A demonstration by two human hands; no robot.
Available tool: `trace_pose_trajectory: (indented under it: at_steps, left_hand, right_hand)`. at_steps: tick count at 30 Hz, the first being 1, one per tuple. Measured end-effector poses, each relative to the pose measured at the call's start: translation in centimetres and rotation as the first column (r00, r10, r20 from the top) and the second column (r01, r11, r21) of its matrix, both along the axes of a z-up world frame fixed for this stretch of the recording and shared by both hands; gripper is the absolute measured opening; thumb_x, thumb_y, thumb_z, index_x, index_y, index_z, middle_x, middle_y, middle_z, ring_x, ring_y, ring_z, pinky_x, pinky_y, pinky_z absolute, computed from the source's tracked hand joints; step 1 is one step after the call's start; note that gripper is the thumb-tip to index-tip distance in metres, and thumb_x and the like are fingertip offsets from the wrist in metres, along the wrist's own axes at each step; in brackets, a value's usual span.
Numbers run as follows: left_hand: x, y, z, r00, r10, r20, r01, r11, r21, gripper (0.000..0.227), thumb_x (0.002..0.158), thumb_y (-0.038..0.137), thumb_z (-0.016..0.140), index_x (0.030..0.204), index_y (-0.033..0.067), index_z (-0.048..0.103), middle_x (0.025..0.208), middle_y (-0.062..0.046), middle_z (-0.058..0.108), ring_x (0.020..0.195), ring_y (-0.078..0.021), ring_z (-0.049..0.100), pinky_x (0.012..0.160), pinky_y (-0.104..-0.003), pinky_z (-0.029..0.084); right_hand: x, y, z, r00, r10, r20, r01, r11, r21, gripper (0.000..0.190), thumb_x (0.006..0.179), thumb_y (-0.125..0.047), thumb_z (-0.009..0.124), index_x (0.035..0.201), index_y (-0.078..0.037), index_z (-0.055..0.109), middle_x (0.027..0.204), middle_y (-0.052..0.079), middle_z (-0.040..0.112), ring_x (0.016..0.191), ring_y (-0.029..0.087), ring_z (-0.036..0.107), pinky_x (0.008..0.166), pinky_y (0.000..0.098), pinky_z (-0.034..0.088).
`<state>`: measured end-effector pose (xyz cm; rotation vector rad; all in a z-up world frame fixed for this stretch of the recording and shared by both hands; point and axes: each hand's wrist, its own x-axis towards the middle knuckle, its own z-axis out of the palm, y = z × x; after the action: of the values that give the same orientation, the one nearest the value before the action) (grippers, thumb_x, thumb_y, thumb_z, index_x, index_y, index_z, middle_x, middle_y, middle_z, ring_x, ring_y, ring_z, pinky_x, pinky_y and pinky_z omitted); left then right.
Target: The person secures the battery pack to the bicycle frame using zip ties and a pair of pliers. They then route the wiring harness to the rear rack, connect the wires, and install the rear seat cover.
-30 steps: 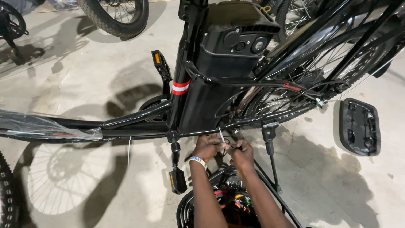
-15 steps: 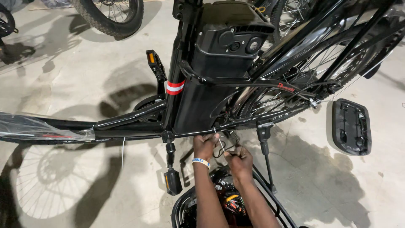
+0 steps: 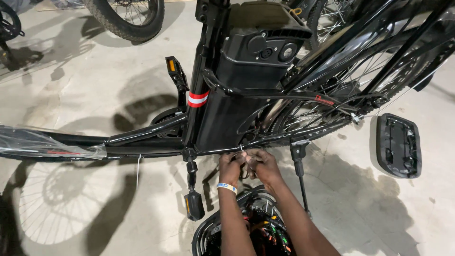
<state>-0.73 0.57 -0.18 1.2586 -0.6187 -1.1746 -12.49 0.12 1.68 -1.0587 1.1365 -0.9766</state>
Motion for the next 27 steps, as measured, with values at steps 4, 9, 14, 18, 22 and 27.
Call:
trace_pose_trajectory:
  at_steps: [4, 9, 14, 18, 22, 27]
  left_hand:
    - [-0.6, -0.4, -1.6, 0.995, -0.010, -0.100, 0.008, 1.000, -0.026, 0.029, 0.086, 0.002, 0.062, 0.113, -0.0054, 0.066, 0.105, -0.021, 0.065, 0.102, -0.0269, 0.058, 0.095, -0.042, 0.046]
    - [-1.4, -1.0, -3.5, 0.929, 0.241, -0.281, -0.284, 0.951, -0.123, 0.024, 0.083, 0.000, 0.070, 0.108, 0.0018, 0.071, 0.090, -0.007, 0.068, 0.086, -0.0152, 0.060, 0.082, -0.031, 0.052]
    - [-1.3, 0.2, -0.3, 0.922, 0.282, -0.266, -0.323, 0.938, -0.127, 0.022, 0.078, -0.005, 0.073, 0.099, 0.0012, 0.072, 0.080, -0.008, 0.069, 0.076, -0.0148, 0.062, 0.074, -0.030, 0.055]
    - [-0.1, -0.7, -1.3, 0.954, 0.236, -0.184, -0.259, 0.959, -0.115, 0.018, 0.076, -0.007, 0.072, 0.091, 0.0021, 0.074, 0.074, -0.007, 0.070, 0.067, -0.0137, 0.063, 0.067, -0.030, 0.057]
    - [0.7, -0.9, -1.6, 0.963, 0.204, -0.174, -0.224, 0.969, -0.102, 0.016, 0.075, -0.007, 0.072, 0.088, 0.0019, 0.074, 0.071, -0.007, 0.069, 0.060, -0.0146, 0.064, 0.062, -0.031, 0.058]
    - [1.5, -1.4, -1.4, 0.981, 0.103, -0.164, -0.120, 0.988, -0.102, 0.011, 0.078, -0.007, 0.070, 0.085, 0.0009, 0.072, 0.066, -0.009, 0.067, 0.056, -0.0160, 0.064, 0.059, -0.033, 0.059]
  right_hand:
    - [0.2, -0.6, -0.2, 0.999, 0.013, -0.047, -0.012, 1.000, 0.026, 0.024, 0.095, -0.007, 0.058, 0.115, 0.007, 0.061, 0.068, 0.020, 0.063, 0.046, 0.016, 0.053, 0.044, 0.0301, 0.047]
    - [-0.2, -1.4, -2.6, 0.994, -0.027, -0.107, 0.023, 0.999, -0.038, 0.024, 0.089, -0.004, 0.064, 0.108, 0.009, 0.065, 0.065, 0.020, 0.058, 0.041, 0.016, 0.049, 0.036, 0.0301, 0.043]
    - [0.9, 0.6, 0.1, 0.991, -0.041, -0.126, 0.043, 0.999, 0.016, 0.019, 0.091, -0.012, 0.062, 0.104, 0.002, 0.067, 0.060, 0.016, 0.052, 0.044, 0.015, 0.041, 0.037, 0.0258, 0.040]
    - [2.3, 1.3, 1.6, 0.957, -0.093, -0.275, 0.105, 0.994, 0.026, 0.014, 0.088, -0.011, 0.061, 0.091, -0.002, 0.071, 0.070, 0.016, 0.060, 0.052, 0.019, 0.049, 0.039, 0.0274, 0.042]
    - [2.1, -1.8, -3.7, 0.898, -0.113, -0.425, 0.101, 0.994, -0.051, 0.012, 0.084, -0.020, 0.064, 0.083, -0.011, 0.072, 0.062, 0.012, 0.063, 0.053, 0.023, 0.061, 0.041, 0.0331, 0.048]
    - [2.2, -2.4, -3.8, 0.839, -0.082, -0.538, 0.000, 0.989, -0.150, 0.019, 0.085, -0.027, 0.065, 0.093, -0.012, 0.073, 0.094, 0.016, 0.069, 0.097, 0.039, 0.064, 0.083, 0.0487, 0.052]
